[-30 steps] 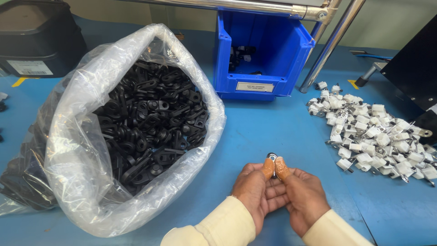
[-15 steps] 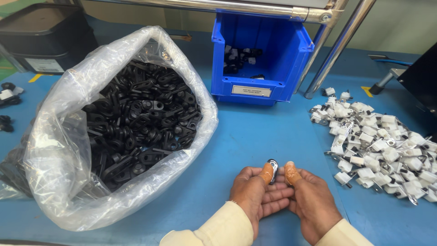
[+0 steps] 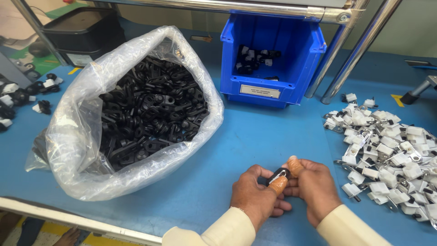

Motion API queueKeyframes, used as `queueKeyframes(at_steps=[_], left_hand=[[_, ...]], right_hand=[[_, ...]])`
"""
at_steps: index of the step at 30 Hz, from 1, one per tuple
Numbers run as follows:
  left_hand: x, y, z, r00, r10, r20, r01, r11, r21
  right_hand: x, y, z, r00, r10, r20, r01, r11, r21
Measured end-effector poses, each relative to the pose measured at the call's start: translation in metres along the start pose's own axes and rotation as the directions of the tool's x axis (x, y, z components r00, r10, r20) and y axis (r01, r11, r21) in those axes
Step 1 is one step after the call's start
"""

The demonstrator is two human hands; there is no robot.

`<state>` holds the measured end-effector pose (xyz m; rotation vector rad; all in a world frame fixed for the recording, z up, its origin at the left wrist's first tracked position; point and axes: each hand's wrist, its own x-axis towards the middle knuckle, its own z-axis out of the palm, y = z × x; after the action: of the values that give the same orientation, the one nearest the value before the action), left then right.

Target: The person repeatedly picks a black plastic housing from a bag and a white connector with metal terminals from a pile on the table. They press the two parts together by hand to form an assembled unit and place it into a blue bin. The process is repeated continuously throughout the clip.

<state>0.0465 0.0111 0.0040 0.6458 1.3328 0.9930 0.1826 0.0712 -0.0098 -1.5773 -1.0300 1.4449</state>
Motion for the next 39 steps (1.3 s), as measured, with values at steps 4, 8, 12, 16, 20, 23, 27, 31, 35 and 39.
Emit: queueKeyframes(at_steps=[4, 8, 12, 16, 20, 23, 27, 31, 35, 39], left_hand=[[-0.004, 0.001, -0.001, 0.993, -0.066, 0.095, 0.089, 0.959, -0.27], [-0.009, 0.004, 0.004, 0.988, -0.101, 0.117, 0.14, 0.906, -0.4], [-0.015, 0.006, 0.016, 0.989, -0.068, 0.134, 0.111, 0.932, -0.345], [-0.017, 0.008, 0.027, 0.99, -0.064, 0.122, 0.099, 0.948, -0.302], [-0.017, 0.009, 0.026, 0.991, -0.079, 0.112, 0.108, 0.953, -0.282], [-0.013, 0.012, 0.022, 0.989, -0.109, 0.097, 0.132, 0.951, -0.28], [-0.005, 0.013, 0.013, 0.987, -0.114, 0.111, 0.14, 0.953, -0.267], [0.005, 0.012, 0.008, 0.988, -0.071, 0.136, 0.092, 0.983, -0.156], [0.011, 0.012, 0.0, 0.989, -0.027, 0.144, 0.04, 0.995, -0.093], [0.017, 0.014, -0.007, 0.996, -0.027, 0.088, 0.023, 0.999, 0.044]], right_hand=[[-0.011, -0.007, -0.014, 0.993, 0.069, 0.097, -0.076, 0.994, 0.074], [-0.024, -0.004, -0.019, 0.995, 0.089, 0.05, -0.092, 0.994, 0.055], [-0.03, 0.002, -0.022, 0.992, 0.093, 0.08, -0.096, 0.995, 0.039], [-0.028, 0.003, -0.025, 0.987, 0.113, 0.111, -0.127, 0.984, 0.128], [-0.031, 0.006, -0.025, 0.995, 0.084, 0.05, -0.087, 0.994, 0.064], [-0.035, 0.006, -0.025, 0.994, 0.105, 0.031, -0.107, 0.993, 0.046], [-0.035, -0.002, -0.025, 0.995, 0.1, -0.01, -0.099, 0.991, 0.086], [-0.026, -0.01, -0.021, 0.998, 0.056, 0.016, -0.058, 0.994, 0.095], [-0.011, -0.009, -0.019, 0.994, 0.02, 0.106, -0.026, 0.998, 0.055], [0.006, -0.003, -0.011, 0.989, -0.101, 0.107, 0.108, 0.992, -0.058]])
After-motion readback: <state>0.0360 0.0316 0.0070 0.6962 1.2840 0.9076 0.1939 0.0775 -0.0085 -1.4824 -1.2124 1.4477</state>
